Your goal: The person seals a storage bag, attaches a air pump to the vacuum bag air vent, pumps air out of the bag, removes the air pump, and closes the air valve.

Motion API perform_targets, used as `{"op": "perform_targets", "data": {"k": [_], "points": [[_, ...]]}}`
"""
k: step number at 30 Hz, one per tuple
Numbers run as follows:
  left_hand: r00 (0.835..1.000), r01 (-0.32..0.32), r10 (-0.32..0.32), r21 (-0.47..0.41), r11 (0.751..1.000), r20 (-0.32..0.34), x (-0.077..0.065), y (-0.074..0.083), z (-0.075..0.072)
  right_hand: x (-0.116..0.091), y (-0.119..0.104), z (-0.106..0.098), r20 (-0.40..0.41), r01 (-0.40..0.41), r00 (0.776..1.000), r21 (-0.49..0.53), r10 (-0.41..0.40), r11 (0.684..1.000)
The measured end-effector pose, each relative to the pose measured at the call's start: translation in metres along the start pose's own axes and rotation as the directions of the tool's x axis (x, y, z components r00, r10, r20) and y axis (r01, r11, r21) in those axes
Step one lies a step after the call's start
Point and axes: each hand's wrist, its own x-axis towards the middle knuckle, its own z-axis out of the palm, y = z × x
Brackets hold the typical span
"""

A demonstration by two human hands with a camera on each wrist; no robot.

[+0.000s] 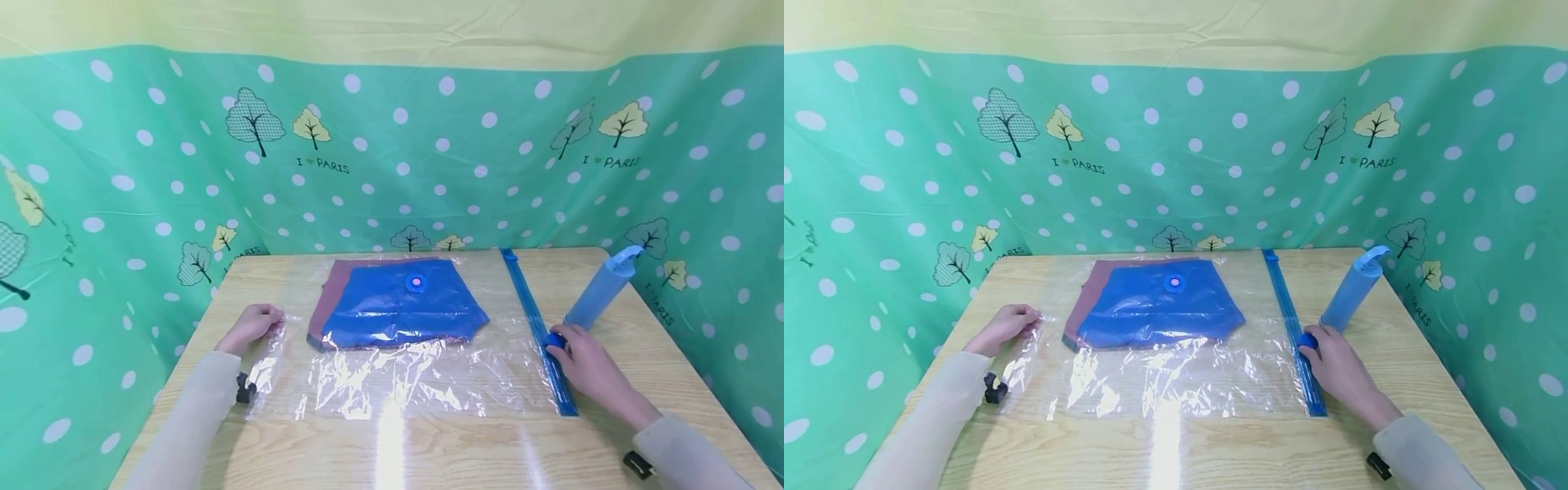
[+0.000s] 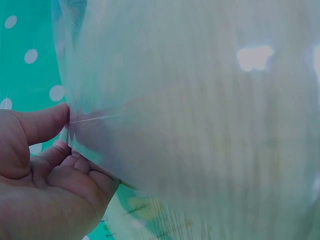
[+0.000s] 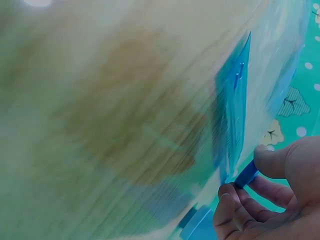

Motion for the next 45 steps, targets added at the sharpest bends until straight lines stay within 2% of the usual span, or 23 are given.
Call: {"op": "perform_targets", "data": {"k": [2, 8, 18, 27, 36, 45], "points": [[1.0, -0.006, 0.006, -0.004, 1.0, 0.003, -0.001, 0.001, -0.001, -0.003, 0.003, -0.003, 0.0, -0.002, 1.0, 0.005, 0.002, 1.0], [1.0, 0.03, -0.03, -0.004, 1.0, -0.003, -0.003, 0.002, 0.001, -0.01, 0.013, -0.008, -0.029, 0.022, 0.999, -0.016, -0.023, 1.0], [1.0, 0.021, -0.021, -0.01, 1.0, -0.002, -0.003, 0.001, 0.001, -0.023, 0.027, -0.014, -0.025, -0.021, 0.999, -0.054, 0.02, 0.998], [1.0, -0.026, 0.026, 0.002, 1.0, 0.002, -0.003, 0.003, -0.001, -0.025, 0.036, -0.019, -0.005, -0.034, 0.999, -0.096, 0.034, 0.995], [1.0, -0.005, 0.005, -0.002, 1.0, 0.002, -0.002, 0.002, -0.002, -0.028, 0.041, -0.02, 0.04, -0.077, 0.996, -0.1, 0.082, 0.992], [1.0, -0.003, 0.003, -0.002, 1.0, 0.004, -0.003, 0.001, 0.0, -0.026, 0.046, -0.02, 0.034, -0.071, 0.997, -0.087, 0.074, 0.994]]}}
